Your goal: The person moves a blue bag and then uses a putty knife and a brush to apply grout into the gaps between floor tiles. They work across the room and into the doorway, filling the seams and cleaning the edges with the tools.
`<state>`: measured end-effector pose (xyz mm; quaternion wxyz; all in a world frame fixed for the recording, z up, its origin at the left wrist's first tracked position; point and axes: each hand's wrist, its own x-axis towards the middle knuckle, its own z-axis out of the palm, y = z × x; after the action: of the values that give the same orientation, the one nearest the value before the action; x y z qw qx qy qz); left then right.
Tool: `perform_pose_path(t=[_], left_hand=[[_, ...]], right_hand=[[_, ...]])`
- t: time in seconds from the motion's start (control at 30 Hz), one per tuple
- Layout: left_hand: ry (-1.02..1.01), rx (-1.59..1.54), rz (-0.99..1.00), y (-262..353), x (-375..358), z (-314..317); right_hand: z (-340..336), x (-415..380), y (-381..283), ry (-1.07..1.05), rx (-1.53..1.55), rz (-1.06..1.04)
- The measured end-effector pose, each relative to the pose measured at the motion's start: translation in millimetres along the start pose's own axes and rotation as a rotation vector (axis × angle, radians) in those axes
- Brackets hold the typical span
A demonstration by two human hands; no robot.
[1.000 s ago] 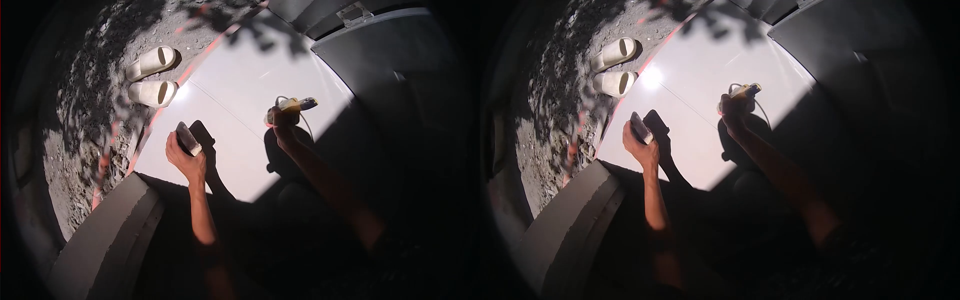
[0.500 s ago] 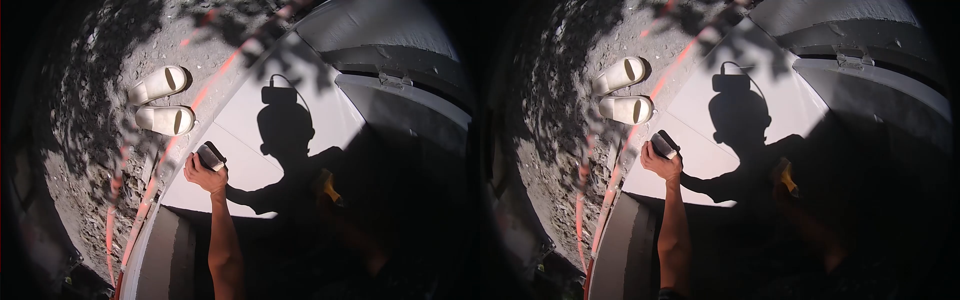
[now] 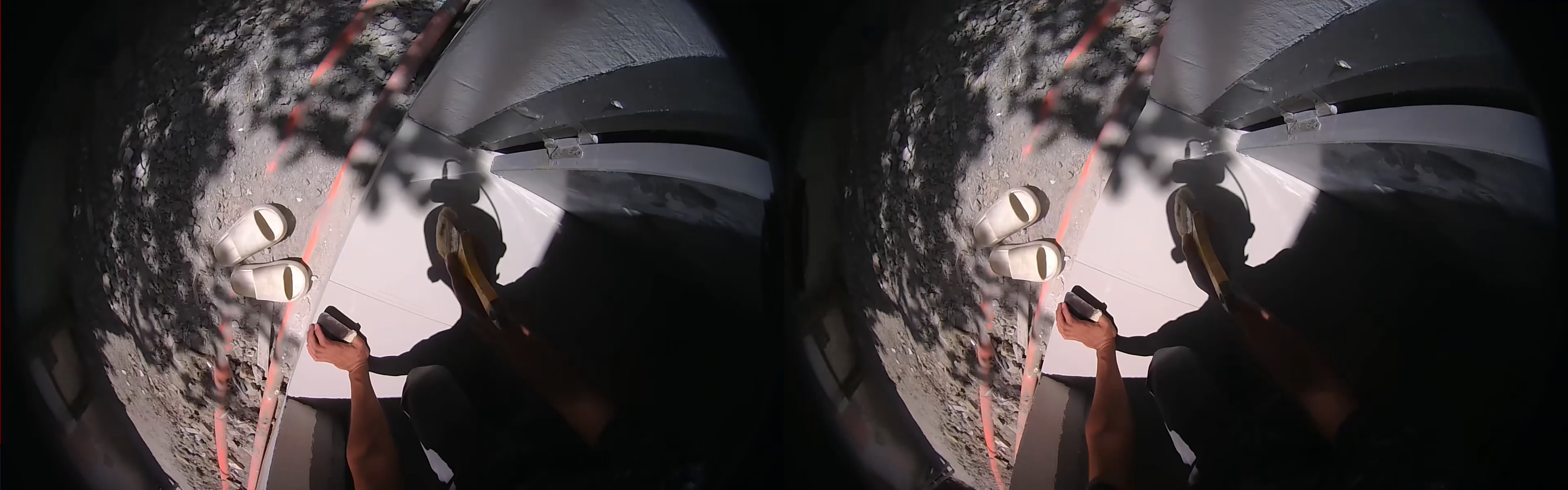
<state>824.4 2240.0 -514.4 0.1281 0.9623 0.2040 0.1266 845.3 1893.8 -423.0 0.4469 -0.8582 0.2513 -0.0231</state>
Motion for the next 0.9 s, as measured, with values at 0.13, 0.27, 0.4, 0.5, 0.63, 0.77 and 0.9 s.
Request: perform_pose_path(t=[0.13,0.27,0.4,0.5,0.63,0.77,0.9], left_hand=[[0.030,-0.015,0.036,-1,-2,-1],[0.035,-0.052,0.103,-5,-4,4],[0.058,0.028,0.128,-13,-4,9],[0.083,-0.001,0.163,-13,-3,4],[0.074,-0.026,0.172,-14,3,5],[-0.196,-0.550,0.024,38,5,-25],[-0.926,-0.832,-0.215,116,-26,-80]], right_hand=[[-57,27,74,0.211,-0.334,-0.265],[-78,47,114,0.109,-0.921,0.108],[16,90,14,0.173,-0.683,0.165],[137,128,-43,0.016,-0.475,-0.247],[145,117,-40,-0.235,-0.181,-0.390],[36,33,50,-0.108,0.009,-0.193],[-88,-62,164,0.088,0.120,0.135]])
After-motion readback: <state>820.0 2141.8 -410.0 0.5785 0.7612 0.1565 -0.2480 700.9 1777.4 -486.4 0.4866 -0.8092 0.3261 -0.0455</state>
